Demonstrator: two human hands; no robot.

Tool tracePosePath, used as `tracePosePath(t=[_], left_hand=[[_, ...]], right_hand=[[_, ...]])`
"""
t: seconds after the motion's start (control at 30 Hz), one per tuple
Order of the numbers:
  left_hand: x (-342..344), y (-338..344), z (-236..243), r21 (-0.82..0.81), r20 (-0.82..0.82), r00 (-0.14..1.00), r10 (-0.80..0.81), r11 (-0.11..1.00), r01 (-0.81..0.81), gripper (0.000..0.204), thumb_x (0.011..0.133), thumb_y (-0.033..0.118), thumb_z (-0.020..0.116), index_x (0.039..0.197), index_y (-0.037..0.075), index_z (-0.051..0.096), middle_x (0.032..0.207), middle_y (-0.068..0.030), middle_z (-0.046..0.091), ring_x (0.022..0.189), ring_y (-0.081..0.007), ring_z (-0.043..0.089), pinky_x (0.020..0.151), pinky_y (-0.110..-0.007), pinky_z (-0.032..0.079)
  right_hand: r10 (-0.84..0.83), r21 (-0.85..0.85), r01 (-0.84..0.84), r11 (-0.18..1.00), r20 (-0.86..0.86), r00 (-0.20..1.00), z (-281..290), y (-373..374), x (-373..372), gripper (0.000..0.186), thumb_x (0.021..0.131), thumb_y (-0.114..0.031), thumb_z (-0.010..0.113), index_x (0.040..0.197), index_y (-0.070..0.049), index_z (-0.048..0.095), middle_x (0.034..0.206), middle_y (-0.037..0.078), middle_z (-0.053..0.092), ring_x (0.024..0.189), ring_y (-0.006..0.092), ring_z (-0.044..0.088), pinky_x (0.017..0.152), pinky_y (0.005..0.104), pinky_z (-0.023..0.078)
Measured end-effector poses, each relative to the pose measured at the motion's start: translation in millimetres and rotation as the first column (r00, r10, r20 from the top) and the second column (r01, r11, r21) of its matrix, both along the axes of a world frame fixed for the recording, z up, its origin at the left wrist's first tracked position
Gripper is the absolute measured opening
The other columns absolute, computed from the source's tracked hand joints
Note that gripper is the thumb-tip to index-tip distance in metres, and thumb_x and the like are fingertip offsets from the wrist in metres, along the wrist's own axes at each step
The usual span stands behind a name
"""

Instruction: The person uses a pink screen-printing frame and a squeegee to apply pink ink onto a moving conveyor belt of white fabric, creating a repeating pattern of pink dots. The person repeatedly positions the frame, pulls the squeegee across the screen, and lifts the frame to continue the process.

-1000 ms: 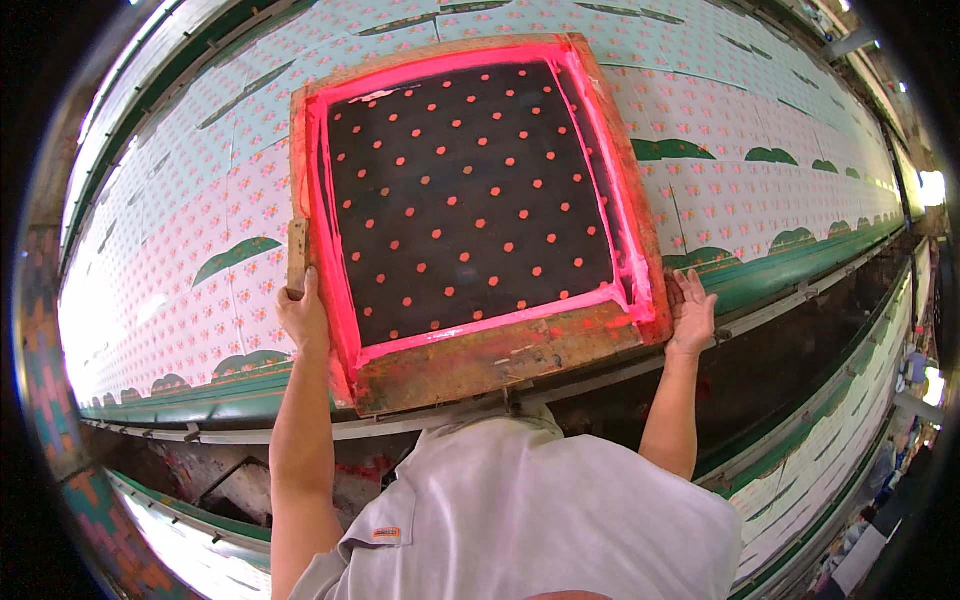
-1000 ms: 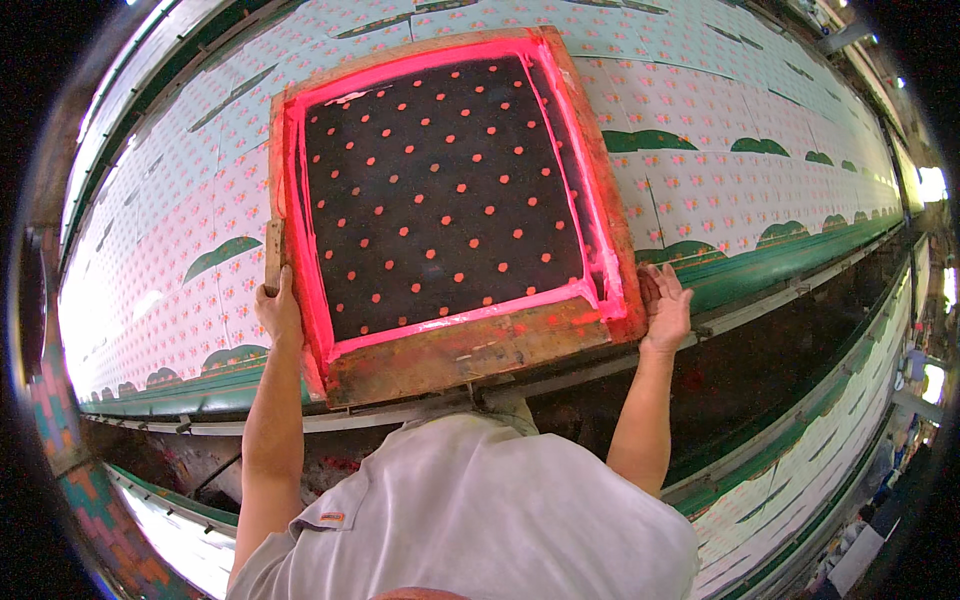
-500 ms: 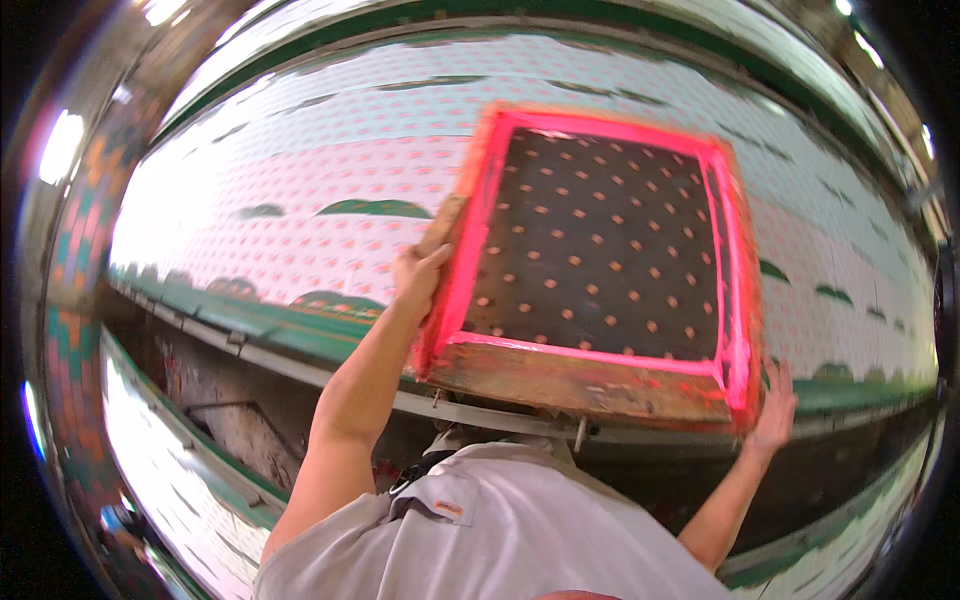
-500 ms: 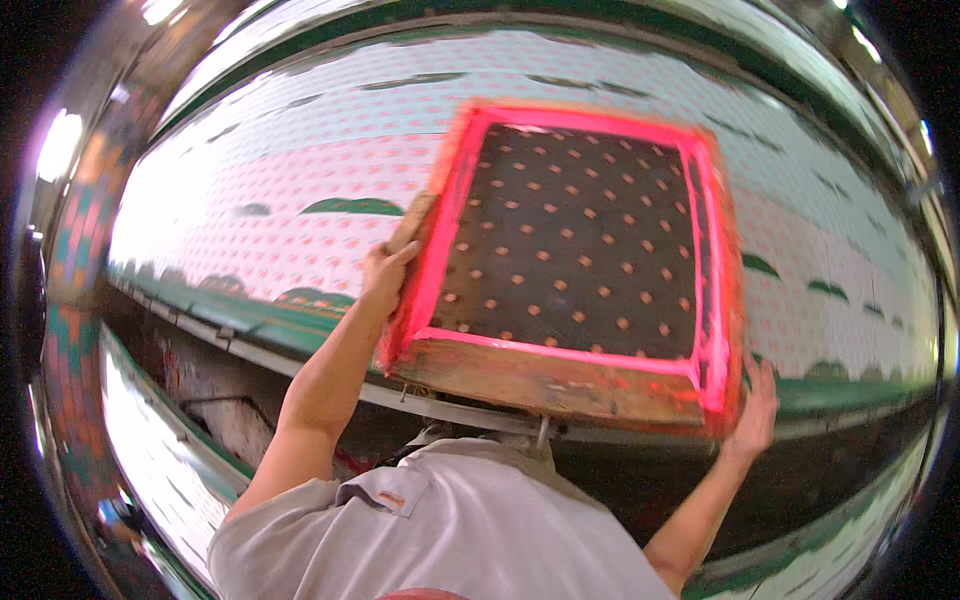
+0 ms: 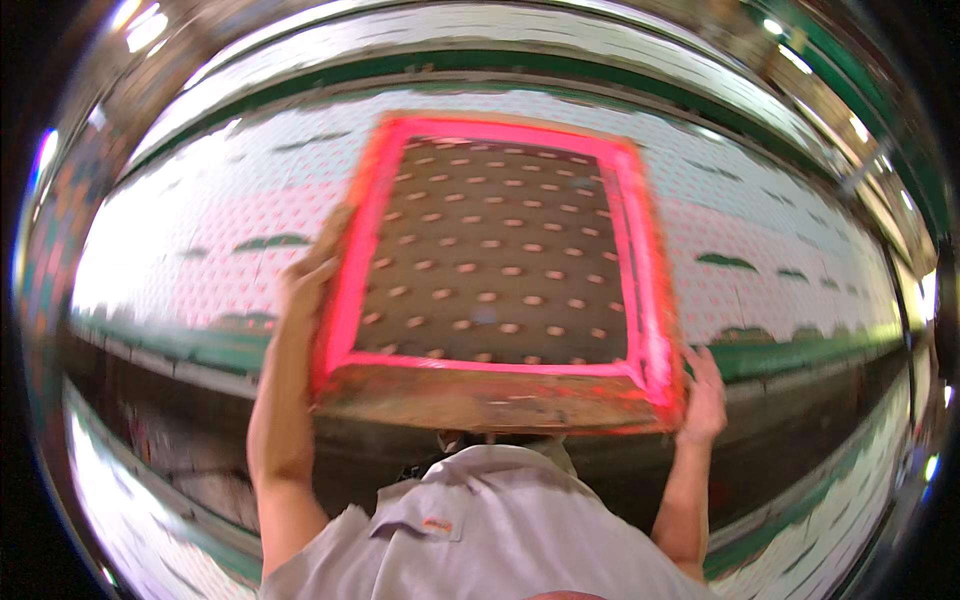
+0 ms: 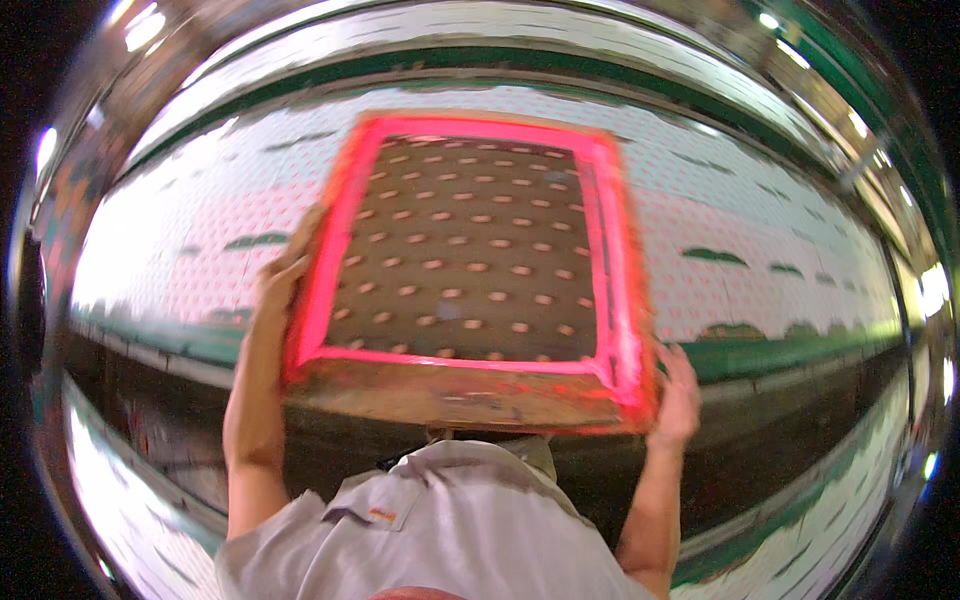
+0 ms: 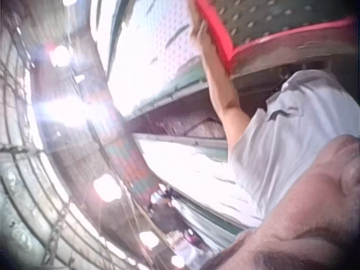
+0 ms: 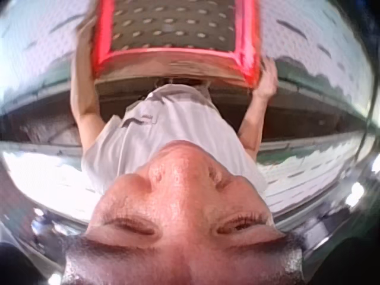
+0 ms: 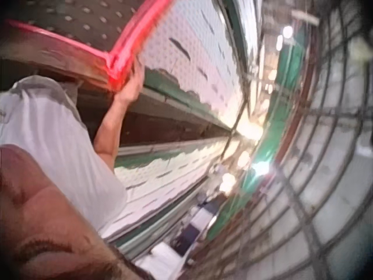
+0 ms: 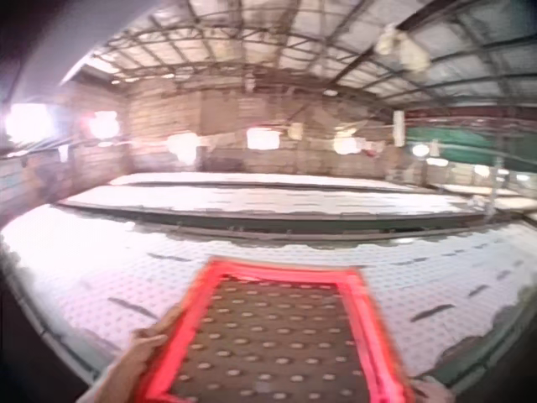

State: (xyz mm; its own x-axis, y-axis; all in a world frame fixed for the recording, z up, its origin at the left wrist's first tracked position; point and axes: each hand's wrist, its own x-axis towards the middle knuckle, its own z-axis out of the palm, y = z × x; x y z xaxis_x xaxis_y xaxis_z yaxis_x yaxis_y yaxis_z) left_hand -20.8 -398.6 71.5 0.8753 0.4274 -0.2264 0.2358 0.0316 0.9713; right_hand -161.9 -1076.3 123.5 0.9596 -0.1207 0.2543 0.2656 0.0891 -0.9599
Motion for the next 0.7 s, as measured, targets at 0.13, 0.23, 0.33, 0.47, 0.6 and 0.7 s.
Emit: tracePosePath(t=[0.13, 0.23, 0.33, 0.47, 0.6, 0.7], left_hand=[[-37.9, 91.2, 38.2, 0.016, 0.023, 0.998, 0.056, 0.998, -0.056, 0.041, 0.094, 0.017, 0.088, 0.122, -0.009, 0.074, 0.104, -0.0137, 0.078, 0.083, -0.0218, 0.074, 0.073, -0.038, 0.062], [-90.0, 150.3, 56.9, 0.092, 0.013, 0.982, 0.188, 0.978, -0.189, 0.041, 0.095, 0.017, 0.088, 0.124, -0.009, 0.073, 0.107, -0.015, 0.078, 0.084, -0.0233, 0.075, 0.075, -0.039, 0.063], [-158.1, 198.3, 76.0, 0.21, -0.022, 0.946, 0.323, 0.927, -0.312, 0.042, 0.097, 0.017, 0.085, 0.129, -0.009, 0.071, 0.114, -0.0177, 0.078, 0.091, -0.0282, 0.076, 0.082, -0.042, 0.064], [-253.4, 222.6, 118.5, 0.252, -0.031, 0.906, 0.422, 0.881, -0.401, 0.043, 0.098, 0.018, 0.084, 0.129, -0.008, 0.071, 0.114, -0.0173, 0.078, 0.092, -0.0279, 0.076, 0.084, -0.042, 0.064], [-316.4, 204.8, 177.6, 0.319, -0.043, 0.863, 0.503, 0.826, -0.465, 0.043, 0.099, 0.018, 0.084, 0.13, -0.008, 0.071, 0.114, -0.0169, 0.078, 0.093, -0.0277, 0.076, 0.086, -0.041, 0.063], [-329.0, 174.3, 217.6, 0.433, -0.049, 0.816, 0.575, 0.749, -0.502, 0.043, 0.099, 0.019, 0.083, 0.13, -0.008, 0.072, 0.114, -0.0166, 0.078, 0.093, -0.0275, 0.076, 0.087, -0.041, 0.063]], right_hand=[[-0.085, -0.111, 0.086, 0.99, 0.013, 0.996, -17.1, 79.1, 10.5, 0.059, 0.11, -0.032, 0.043, 0.14, 0.011, 0.07, 0.154, 0.023, 0.064, 0.149, 0.0356, 0.055, 0.127, 0.049, 0.04], [0.019, -0.028, -0.02, 0.999, -0.028, 0.999, -27.0, 113.6, 24.1, 0.052, 0.111, -0.029, 0.047, 0.138, 0.008, 0.072, 0.148, 0.02, 0.07, 0.148, 0.0309, 0.056, 0.128, 0.0456, 0.039], [0.207, 0.271, -0.163, 0.949, -0.143, 0.968, -30.2, 145.4, 39.9, 0.066, 0.109, -0.039, 0.056, 0.154, 0.008, 0.058, 0.157, 0.023, 0.061, 0.148, 0.0291, 0.057, 0.125, 0.0465, 0.043], [0.353, 0.367, -0.274, 0.889, -0.167, 0.921, -30.3, 190.5, 53.4, 0.072, 0.11, -0.045, 0.059, 0.158, 0.008, 0.053, 0.156, 0.022, 0.063, 0.143, 0.0301, 0.061, 0.124, 0.0467, 0.044], [0.499, 0.406, -0.418, 0.813, -0.115, 0.859, -42.9, 230.7, 62.7, 0.071, 0.112, -0.044, 0.057, 0.158, 0.009, 0.052, 0.157, 0.023, 0.062, 0.143, 0.0304, 0.061, 0.124, 0.0476, 0.044], [0.59, 0.539, -0.451, 0.712, -0.11, 0.8, -51.7, 243.3, 77.6, 0.072, 0.112, -0.045, 0.056, 0.159, 0.01, 0.051, 0.159, 0.024, 0.06, 0.144, 0.033, 0.061, 0.125, 0.0486, 0.044]])
